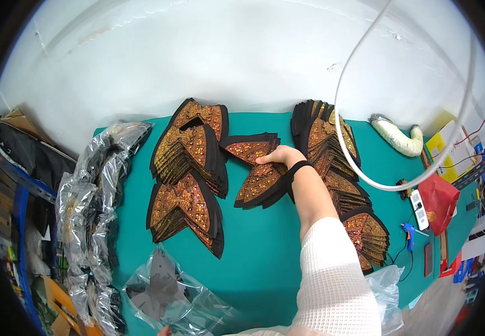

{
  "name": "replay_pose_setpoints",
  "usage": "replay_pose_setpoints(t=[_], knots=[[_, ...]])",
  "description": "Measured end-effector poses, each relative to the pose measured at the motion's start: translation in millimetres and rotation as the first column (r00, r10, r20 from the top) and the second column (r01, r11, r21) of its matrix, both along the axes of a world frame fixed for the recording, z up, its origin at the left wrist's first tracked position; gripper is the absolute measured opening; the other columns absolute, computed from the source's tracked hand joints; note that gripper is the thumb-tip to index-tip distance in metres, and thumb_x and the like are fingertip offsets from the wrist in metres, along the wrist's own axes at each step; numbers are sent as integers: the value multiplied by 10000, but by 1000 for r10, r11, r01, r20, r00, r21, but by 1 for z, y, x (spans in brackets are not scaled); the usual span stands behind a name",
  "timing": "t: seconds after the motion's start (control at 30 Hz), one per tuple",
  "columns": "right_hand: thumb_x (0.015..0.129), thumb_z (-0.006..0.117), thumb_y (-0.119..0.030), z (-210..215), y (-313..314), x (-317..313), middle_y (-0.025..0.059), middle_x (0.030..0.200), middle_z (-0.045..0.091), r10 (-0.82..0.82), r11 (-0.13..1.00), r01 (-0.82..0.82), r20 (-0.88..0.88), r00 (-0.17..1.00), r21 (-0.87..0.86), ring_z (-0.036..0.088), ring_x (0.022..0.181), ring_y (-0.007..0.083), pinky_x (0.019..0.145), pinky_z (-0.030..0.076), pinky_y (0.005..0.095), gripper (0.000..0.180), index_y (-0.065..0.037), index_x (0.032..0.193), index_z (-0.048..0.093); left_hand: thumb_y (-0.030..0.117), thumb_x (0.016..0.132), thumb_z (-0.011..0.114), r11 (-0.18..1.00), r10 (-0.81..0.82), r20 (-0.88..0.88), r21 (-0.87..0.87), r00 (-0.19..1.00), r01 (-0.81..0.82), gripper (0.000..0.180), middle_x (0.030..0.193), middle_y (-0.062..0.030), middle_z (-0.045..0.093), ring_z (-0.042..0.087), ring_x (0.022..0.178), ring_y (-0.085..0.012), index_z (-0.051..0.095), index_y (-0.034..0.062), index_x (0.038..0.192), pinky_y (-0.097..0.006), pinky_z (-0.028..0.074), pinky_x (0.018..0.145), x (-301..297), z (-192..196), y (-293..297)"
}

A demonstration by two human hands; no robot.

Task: Packing black and gold sequined shoe components into plastic bags.

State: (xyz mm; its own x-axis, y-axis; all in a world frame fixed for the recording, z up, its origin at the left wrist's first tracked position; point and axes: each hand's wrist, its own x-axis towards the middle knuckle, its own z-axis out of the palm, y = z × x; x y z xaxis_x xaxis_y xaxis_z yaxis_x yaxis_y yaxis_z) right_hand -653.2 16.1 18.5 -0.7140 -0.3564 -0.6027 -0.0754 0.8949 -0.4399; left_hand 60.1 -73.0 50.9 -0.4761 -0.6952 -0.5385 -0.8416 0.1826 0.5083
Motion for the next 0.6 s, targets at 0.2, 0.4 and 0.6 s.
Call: replay_pose_setpoints(t=[0.2,0.4,0.6], knots=[[620,826,-375,31,11,77,172,1138,590,-247,902,314,242,938,-296,584,1015,265,868,452,355,755,86,1145,537,148,855,579,999,-6,-151,-52,988,-2,391,1075,-188,586,566,913,-287,524,46,1228,-339,454,770,14,-9,4],[662,814,-264,10,47,135,189,1064,618,-453,619,647,472,757,-445,621,922,289,808,488,384,595,83,1078,571,145,845,600,997,-54,-185,-71,981,42,386,1042,-194,598,585,899,-280,523,-15,1188,-331,463,777,18,-5,-2],[669,804,-276,42,74,203,192,1071,617,-527,666,666,421,739,-336,618,929,286,816,473,381,580,86,1065,582,98,840,597,980,-158,-289,-164,944,113,359,976,-159,597,558,837,-241,536,-14,1175,-333,454,750,36,-16,-9]])
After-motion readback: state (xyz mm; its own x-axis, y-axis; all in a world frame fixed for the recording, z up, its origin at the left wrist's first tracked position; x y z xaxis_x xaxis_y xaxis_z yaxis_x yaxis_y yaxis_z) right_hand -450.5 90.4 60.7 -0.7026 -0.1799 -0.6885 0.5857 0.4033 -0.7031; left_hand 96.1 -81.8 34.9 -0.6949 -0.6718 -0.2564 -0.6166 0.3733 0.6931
